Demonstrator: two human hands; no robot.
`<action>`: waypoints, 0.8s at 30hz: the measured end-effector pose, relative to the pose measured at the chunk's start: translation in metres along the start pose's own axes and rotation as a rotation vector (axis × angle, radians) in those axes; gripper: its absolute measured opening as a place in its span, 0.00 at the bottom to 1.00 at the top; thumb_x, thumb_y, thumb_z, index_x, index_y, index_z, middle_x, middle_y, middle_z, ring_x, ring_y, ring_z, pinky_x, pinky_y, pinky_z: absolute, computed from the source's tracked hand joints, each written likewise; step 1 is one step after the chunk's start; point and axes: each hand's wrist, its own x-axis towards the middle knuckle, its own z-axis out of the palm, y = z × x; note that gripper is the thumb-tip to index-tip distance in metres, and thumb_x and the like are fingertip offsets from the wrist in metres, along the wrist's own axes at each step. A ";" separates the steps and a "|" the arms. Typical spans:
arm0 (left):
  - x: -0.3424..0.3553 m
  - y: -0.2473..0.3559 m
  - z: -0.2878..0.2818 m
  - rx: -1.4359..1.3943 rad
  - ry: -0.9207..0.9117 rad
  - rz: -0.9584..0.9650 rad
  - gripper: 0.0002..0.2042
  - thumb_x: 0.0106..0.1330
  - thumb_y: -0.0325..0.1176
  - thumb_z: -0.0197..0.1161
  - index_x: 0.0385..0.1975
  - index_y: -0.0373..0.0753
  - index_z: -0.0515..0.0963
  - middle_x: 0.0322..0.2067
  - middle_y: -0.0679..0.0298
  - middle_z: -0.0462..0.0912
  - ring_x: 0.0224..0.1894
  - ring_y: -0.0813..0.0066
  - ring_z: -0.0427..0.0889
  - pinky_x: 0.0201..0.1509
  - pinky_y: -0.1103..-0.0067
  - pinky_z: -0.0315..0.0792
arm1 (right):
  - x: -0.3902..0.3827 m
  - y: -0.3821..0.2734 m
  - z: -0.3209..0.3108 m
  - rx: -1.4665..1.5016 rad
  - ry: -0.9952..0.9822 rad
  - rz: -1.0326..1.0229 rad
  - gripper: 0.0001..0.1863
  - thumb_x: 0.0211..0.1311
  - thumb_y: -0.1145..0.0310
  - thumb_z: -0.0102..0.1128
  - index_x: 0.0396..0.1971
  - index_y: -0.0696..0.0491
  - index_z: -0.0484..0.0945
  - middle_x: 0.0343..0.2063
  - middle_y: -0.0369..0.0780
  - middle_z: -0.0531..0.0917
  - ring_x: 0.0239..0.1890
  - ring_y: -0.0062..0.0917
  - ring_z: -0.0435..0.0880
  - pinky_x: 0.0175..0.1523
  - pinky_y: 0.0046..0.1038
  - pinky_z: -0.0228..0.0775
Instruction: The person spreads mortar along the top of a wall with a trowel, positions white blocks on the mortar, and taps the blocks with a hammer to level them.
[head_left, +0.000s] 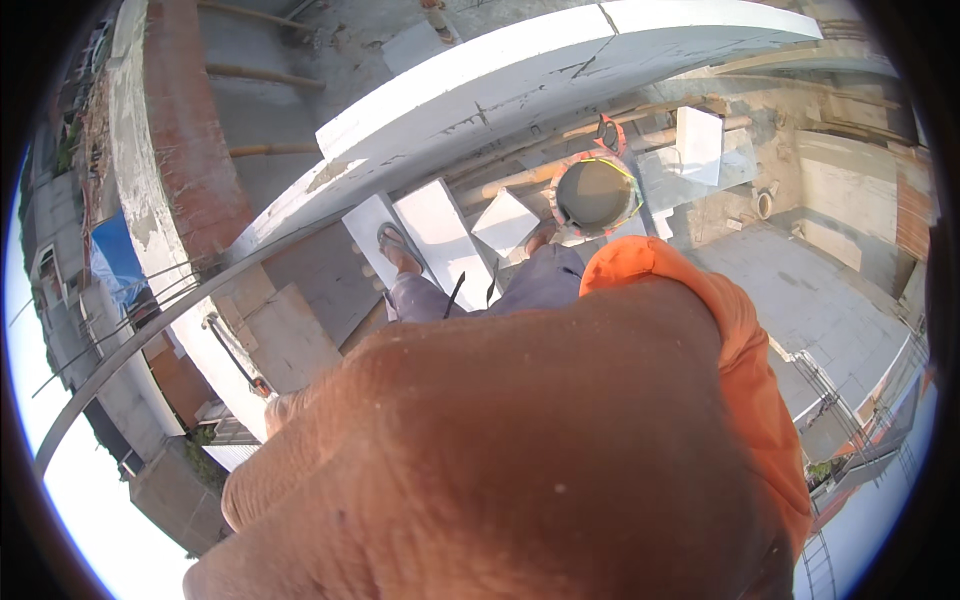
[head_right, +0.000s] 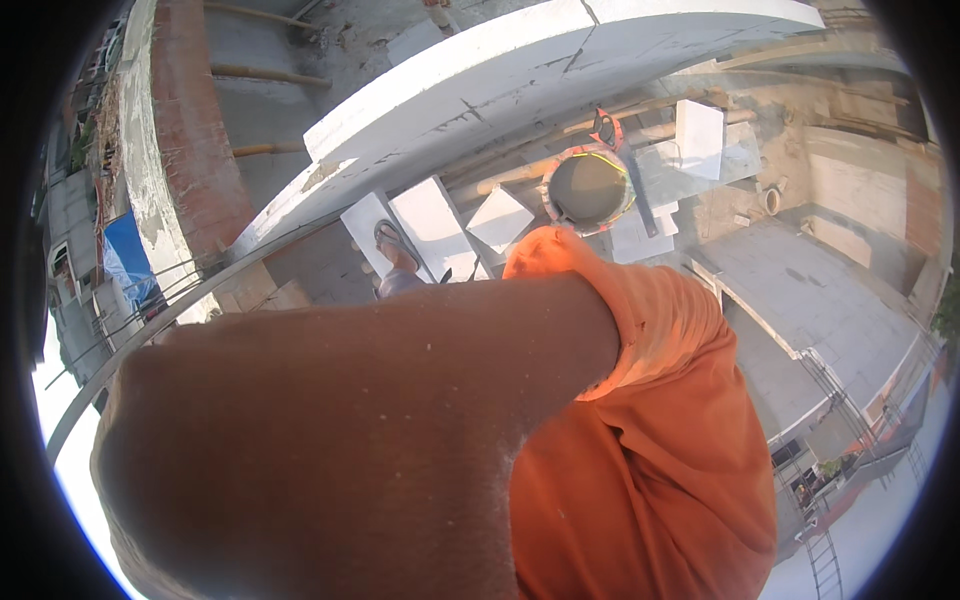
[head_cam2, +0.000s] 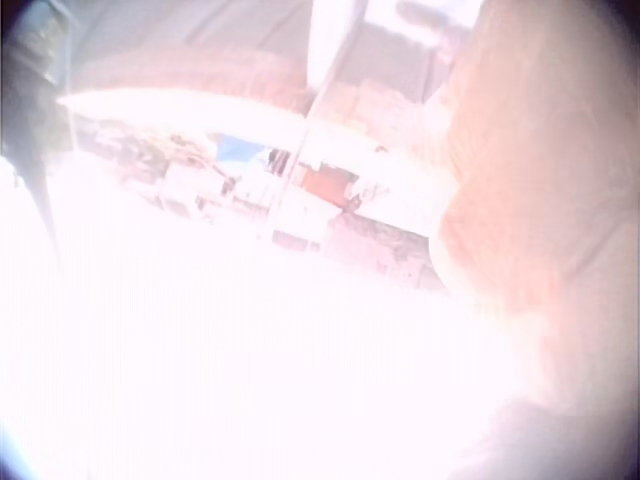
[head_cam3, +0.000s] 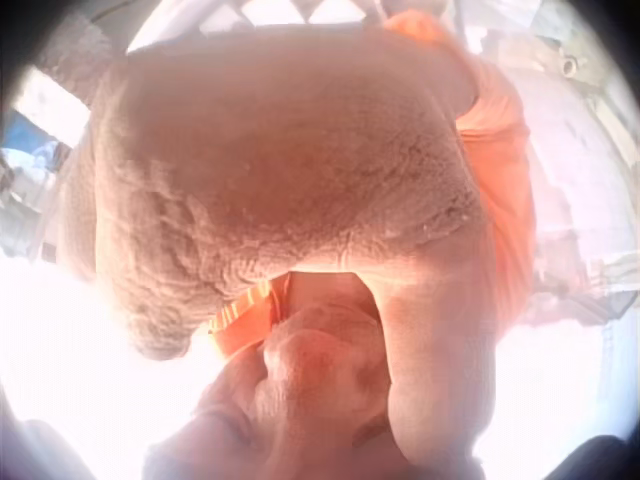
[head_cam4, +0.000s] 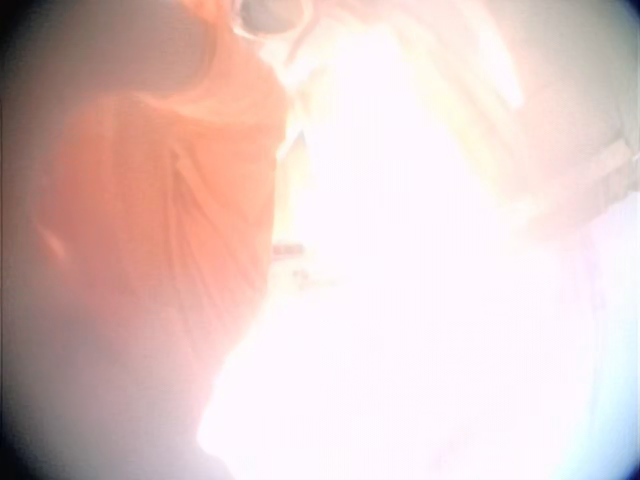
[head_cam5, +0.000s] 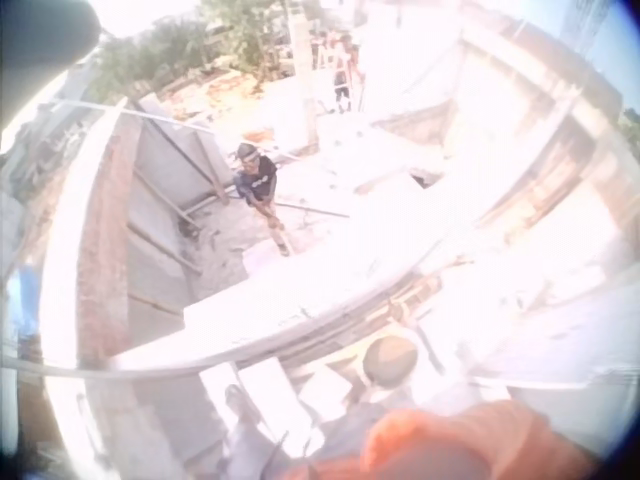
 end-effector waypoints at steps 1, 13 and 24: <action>-0.002 0.001 0.001 0.000 -0.002 0.001 0.10 0.48 0.37 0.64 0.24 0.36 0.79 0.17 0.60 0.77 0.22 0.69 0.78 0.30 0.75 0.74 | -0.001 -0.002 -0.001 0.003 -0.001 0.002 0.31 0.56 0.41 0.58 0.39 0.58 0.80 0.27 0.39 0.78 0.29 0.23 0.74 0.36 0.24 0.68; -0.007 -0.019 0.012 -0.093 0.052 -0.054 0.10 0.49 0.36 0.64 0.23 0.36 0.78 0.15 0.61 0.76 0.20 0.71 0.78 0.29 0.75 0.73 | -0.005 0.044 -0.021 0.146 -0.004 0.112 0.29 0.56 0.43 0.59 0.40 0.58 0.80 0.26 0.38 0.78 0.30 0.23 0.74 0.36 0.24 0.69; -0.028 -0.061 0.055 -0.028 0.149 -0.103 0.09 0.51 0.37 0.61 0.26 0.38 0.79 0.22 0.59 0.80 0.24 0.68 0.80 0.27 0.73 0.74 | -0.372 0.264 -0.054 -0.292 -0.367 1.649 0.26 0.54 0.56 0.54 0.50 0.56 0.76 0.44 0.50 0.81 0.49 0.41 0.79 0.55 0.33 0.67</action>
